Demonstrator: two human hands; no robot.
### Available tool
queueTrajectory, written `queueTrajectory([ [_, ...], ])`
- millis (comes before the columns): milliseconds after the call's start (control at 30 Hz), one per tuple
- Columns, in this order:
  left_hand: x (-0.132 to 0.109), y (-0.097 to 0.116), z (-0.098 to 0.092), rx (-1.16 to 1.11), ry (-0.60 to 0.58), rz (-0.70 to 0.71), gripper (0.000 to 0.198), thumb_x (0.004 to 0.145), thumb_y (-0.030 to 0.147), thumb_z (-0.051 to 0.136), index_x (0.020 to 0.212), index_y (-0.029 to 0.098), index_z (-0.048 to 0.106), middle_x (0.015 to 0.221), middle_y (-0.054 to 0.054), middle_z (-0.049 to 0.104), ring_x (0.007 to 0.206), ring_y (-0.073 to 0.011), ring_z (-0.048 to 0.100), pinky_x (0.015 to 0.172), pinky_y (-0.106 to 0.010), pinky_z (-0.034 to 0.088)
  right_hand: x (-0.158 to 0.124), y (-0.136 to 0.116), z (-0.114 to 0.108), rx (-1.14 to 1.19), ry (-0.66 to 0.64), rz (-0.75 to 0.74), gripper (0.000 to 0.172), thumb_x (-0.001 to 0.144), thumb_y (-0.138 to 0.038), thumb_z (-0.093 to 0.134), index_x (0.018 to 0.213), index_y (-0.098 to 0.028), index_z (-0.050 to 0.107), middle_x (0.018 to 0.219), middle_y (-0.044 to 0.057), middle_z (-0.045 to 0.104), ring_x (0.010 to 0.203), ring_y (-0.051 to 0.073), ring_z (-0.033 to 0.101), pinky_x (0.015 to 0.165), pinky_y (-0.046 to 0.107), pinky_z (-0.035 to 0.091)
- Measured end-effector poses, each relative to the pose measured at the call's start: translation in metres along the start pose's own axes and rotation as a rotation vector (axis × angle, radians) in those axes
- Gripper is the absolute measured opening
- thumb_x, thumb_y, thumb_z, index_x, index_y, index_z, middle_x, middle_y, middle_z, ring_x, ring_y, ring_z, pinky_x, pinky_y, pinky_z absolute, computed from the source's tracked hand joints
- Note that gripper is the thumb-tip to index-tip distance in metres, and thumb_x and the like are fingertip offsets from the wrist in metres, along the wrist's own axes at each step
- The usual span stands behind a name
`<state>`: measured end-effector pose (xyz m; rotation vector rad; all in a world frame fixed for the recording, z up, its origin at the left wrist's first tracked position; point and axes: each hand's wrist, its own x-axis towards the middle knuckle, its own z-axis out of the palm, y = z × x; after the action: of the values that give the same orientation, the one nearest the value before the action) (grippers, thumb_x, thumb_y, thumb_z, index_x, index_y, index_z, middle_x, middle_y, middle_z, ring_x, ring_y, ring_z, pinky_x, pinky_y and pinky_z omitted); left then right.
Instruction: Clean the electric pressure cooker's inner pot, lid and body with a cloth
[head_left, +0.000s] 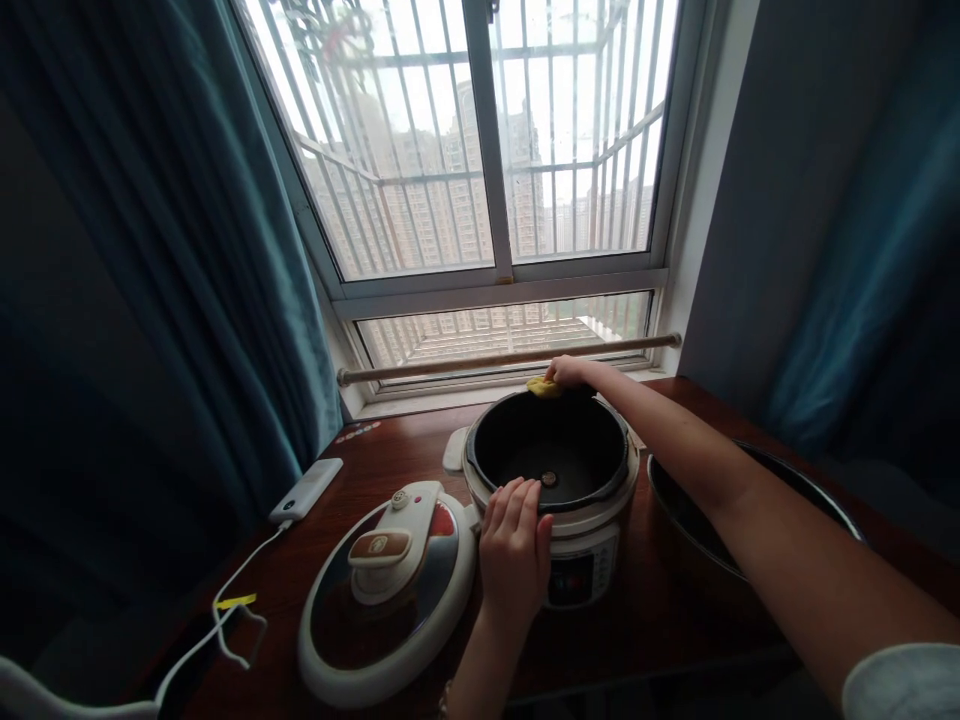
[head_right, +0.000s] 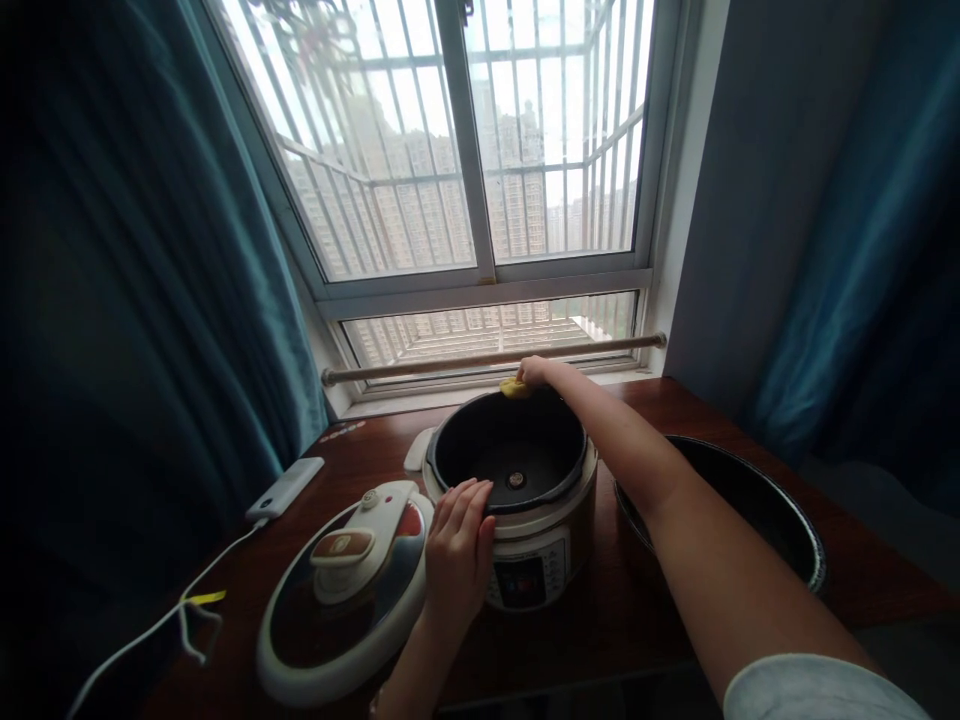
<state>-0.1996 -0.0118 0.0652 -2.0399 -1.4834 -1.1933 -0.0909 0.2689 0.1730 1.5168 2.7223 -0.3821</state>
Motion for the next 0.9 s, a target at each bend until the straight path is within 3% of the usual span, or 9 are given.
queueTrajectory([
  [200,-0.002,0.001,0.000,-0.002,-0.008,-0.010,0.033,0.086,0.018,0.043,0.118,0.012,0.050,0.114,-0.012,0.059,0.113,-0.0247,0.048,0.098,-0.046,0.038,-0.038,0.035,0.006,-0.108,0.018,-0.005,0.035,0.073,-0.012,0.050,0.104,-0.017,0.067,0.089,0.004,0.068,0.078,0.014,0.060,0.065,0.018,0.040],
  [400,-0.002,0.001,0.000,-0.002,-0.007,-0.005,0.033,0.086,0.019,0.043,0.118,0.013,0.050,0.114,-0.012,0.059,0.112,-0.0248,0.048,0.097,-0.046,0.038,-0.083,0.031,0.015,-0.268,0.113,0.024,0.030,0.074,-0.015,0.048,0.096,-0.014,0.069,0.092,0.011,0.067,0.082,0.020,0.061,0.068,0.023,0.041],
  [533,-0.002,0.001,-0.001,-0.005,0.000,-0.009,0.033,0.086,0.019,0.044,0.117,0.013,0.050,0.113,-0.012,0.059,0.111,-0.0245,0.048,0.097,-0.045,0.039,-0.114,0.020,0.021,-0.355,0.158,-0.005,0.028,0.072,-0.012,0.049,0.093,-0.010,0.068,0.093,0.016,0.066,0.084,0.024,0.062,0.070,0.028,0.042],
  [733,-0.002,0.001,0.000,-0.016,-0.009,-0.016,0.033,0.086,0.021,0.044,0.118,0.013,0.051,0.113,-0.011,0.059,0.111,-0.0247,0.048,0.098,-0.045,0.038,-0.175,-0.015,0.038,-0.427,0.169,-0.112,0.024,0.074,-0.011,0.046,0.080,-0.013,0.068,0.089,0.013,0.066,0.084,0.025,0.061,0.070,0.030,0.042],
  [900,-0.002,0.000,0.001,-0.017,-0.014,-0.015,0.033,0.087,0.021,0.042,0.118,0.011,0.051,0.114,-0.012,0.059,0.113,-0.0244,0.048,0.099,-0.044,0.036,-0.234,-0.059,0.064,-0.343,0.430,-0.041,0.025,0.076,-0.015,0.042,0.086,-0.017,0.066,0.085,0.009,0.065,0.075,0.022,0.058,0.062,0.031,0.042],
])
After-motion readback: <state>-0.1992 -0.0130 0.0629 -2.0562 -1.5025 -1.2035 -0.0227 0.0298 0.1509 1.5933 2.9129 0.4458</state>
